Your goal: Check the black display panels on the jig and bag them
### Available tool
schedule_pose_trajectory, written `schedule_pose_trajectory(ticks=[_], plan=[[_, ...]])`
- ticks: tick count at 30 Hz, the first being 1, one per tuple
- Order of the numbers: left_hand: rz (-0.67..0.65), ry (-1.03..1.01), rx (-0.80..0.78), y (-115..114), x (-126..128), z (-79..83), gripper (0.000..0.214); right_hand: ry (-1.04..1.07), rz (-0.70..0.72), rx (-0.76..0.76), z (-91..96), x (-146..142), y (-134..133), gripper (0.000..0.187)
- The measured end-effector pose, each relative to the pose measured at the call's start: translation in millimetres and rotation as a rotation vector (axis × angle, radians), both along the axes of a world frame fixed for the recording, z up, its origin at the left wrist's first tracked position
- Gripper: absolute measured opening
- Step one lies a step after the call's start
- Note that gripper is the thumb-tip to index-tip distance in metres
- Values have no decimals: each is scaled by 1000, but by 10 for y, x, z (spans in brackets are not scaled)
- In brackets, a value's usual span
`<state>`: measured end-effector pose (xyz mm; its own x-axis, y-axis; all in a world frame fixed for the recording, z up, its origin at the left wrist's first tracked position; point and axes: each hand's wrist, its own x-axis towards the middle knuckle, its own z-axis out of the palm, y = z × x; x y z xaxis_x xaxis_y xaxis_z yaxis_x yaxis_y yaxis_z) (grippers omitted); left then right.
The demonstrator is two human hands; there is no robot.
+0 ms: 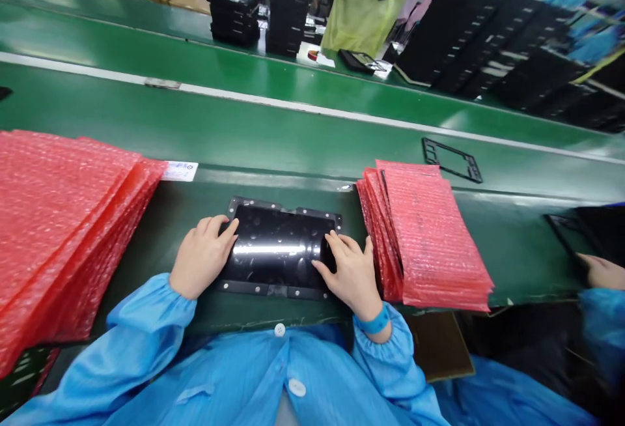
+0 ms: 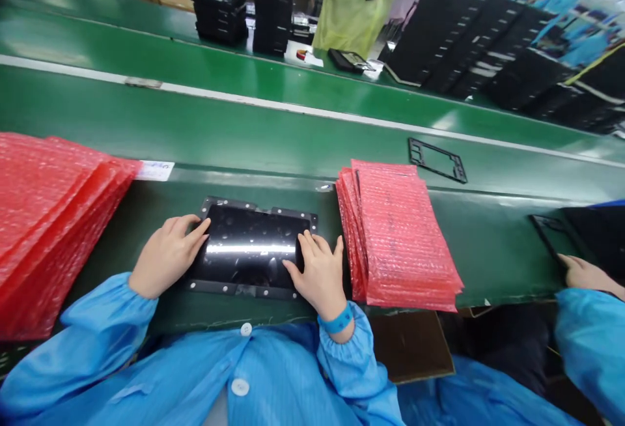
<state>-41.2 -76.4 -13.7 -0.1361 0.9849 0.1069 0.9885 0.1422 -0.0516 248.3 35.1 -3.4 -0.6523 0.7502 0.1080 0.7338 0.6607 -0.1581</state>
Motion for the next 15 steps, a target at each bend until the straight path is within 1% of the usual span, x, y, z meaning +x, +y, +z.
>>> schedule_pose_trajectory(ticks=[2,3,5,6,7,9,11,15], plan=[[-39,-43,5,-42,-52,-64,47,-29,45,-52,-12,63,-4,69],[-61,-75,-10,-67,-79,-100,55,-50,66,-76,-24,93,-6,76],[-100,-147,-66,-113,-127,-165,81,-89,85,-100,-49,137,-11,83],[-105,-180,-97,-132,-144,-188,94,-103,83,-99,-61,150,-15,84],[-91,-206,-121,-147,-156,-203,102,-112,79,-93,-72,158,-19,83],[-36,-235,-149,-169,-162,-215,105,-117,82,-78,-89,166,-28,82],[2,-256,-161,-186,-155,-220,101,-108,97,-66,-112,179,-31,82],[-25,-282,-118,-224,-110,-266,94,-72,120,-60,-196,237,14,84]])
